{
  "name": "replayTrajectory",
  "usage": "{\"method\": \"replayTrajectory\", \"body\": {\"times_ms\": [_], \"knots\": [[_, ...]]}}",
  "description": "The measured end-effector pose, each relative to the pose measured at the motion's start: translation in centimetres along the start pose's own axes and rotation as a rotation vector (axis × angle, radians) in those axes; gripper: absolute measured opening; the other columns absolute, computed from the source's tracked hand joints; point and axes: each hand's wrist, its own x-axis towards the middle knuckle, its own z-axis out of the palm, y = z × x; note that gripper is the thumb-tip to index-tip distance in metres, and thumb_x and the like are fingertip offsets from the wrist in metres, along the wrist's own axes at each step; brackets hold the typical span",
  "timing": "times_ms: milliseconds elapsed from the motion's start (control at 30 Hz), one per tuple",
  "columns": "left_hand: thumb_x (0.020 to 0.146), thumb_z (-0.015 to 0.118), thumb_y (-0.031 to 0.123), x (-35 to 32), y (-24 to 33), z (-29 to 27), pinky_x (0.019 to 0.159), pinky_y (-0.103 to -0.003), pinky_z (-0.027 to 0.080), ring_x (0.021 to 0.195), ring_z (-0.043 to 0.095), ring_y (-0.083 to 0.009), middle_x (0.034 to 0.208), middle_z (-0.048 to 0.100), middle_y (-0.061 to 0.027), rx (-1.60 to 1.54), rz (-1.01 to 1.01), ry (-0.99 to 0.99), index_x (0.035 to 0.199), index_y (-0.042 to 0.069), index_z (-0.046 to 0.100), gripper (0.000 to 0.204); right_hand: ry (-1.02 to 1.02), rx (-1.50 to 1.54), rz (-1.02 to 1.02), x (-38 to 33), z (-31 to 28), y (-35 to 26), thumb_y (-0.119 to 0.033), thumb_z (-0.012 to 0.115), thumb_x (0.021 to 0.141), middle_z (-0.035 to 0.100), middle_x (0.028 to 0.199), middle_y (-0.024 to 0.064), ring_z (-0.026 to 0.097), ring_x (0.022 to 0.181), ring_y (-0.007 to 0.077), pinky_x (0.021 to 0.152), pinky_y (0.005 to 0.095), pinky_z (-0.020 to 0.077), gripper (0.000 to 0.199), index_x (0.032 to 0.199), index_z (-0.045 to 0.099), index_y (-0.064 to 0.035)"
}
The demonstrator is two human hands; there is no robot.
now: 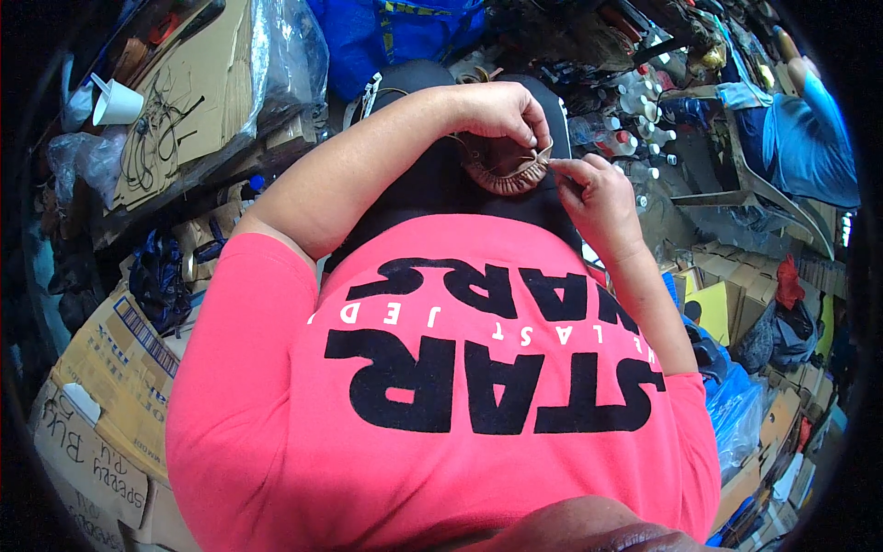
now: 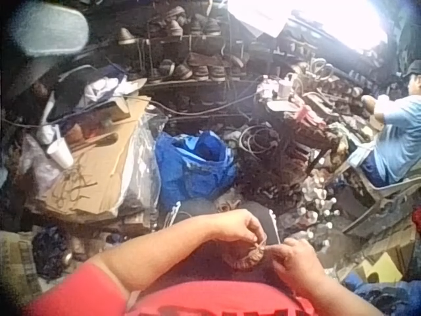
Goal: Stitching a circular leather shoe component by hand using a needle and thread.
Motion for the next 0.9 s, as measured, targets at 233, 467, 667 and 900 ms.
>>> {"method": "replayTrajectory", "body": {"times_ms": [233, 467, 667, 900], "knots": [[0.08, 0.063, 0.005, 0.2, 1.1, 0.3, 0.079, -0.026, 0.047, 0.081, 0.062, -0.0105, 0.089, 0.069, -0.0029, 0.136, -0.023, 0.035, 0.097, 0.003, 0.069, 0.018, -0.128, 0.045, 0.005, 1.8, -1.0, 0.6, -0.011, 0.061, 0.074, 0.063, 0.081, 0.0142, 0.062, 0.075, 0.0323, 0.072, 0.0405, 0.0501, 0.015, 0.086, 0.069, -0.007], [0.08, 0.064, 0.005, 0.1, 0.8, 0.4, 0.078, -0.026, 0.048, 0.081, 0.062, -0.0105, 0.089, 0.069, -0.0042, 0.089, 0.014, 0.047, 0.097, 0.003, 0.069, 0.017, -0.122, -0.243, -0.038, 1.3, -0.8, -0.9, -0.013, 0.06, 0.076, 0.062, 0.077, 0.0111, 0.062, 0.075, 0.0283, 0.07, 0.0401, 0.0458, 0.015, 0.087, 0.069, -0.0107], [0.08, 0.065, 0.007, 0.0, 0.8, 0.6, 0.079, -0.027, 0.048, 0.082, 0.062, -0.0123, 0.088, 0.069, -0.0053, 0.148, 0.014, 0.089, 0.097, 0.004, 0.069, 0.018, -0.146, 0.129, 0.051, 1.7, -0.3, 1.9, -0.009, 0.066, 0.076, 0.059, 0.076, 0.0092, 0.061, 0.073, 0.0268, 0.073, 0.0334, 0.0458, 0.015, 0.09, 0.07, -0.0125], [0.074, 0.07, 0.008, 0.2, -0.1, 0.5, 0.083, -0.031, 0.046, 0.091, 0.06, -0.021, 0.092, 0.066, -0.007, 0.349, 0.169, 0.082, 0.096, 0.01, 0.07, 0.023, -0.414, 0.666, 0.166, 2.4, 0.9, 6.8, -0.003, 0.061, 0.082, 0.055, 0.089, 0.0027, 0.054, 0.089, 0.0122, 0.081, 0.0249, 0.0416, 0.021, 0.102, 0.068, -0.0076]]}}
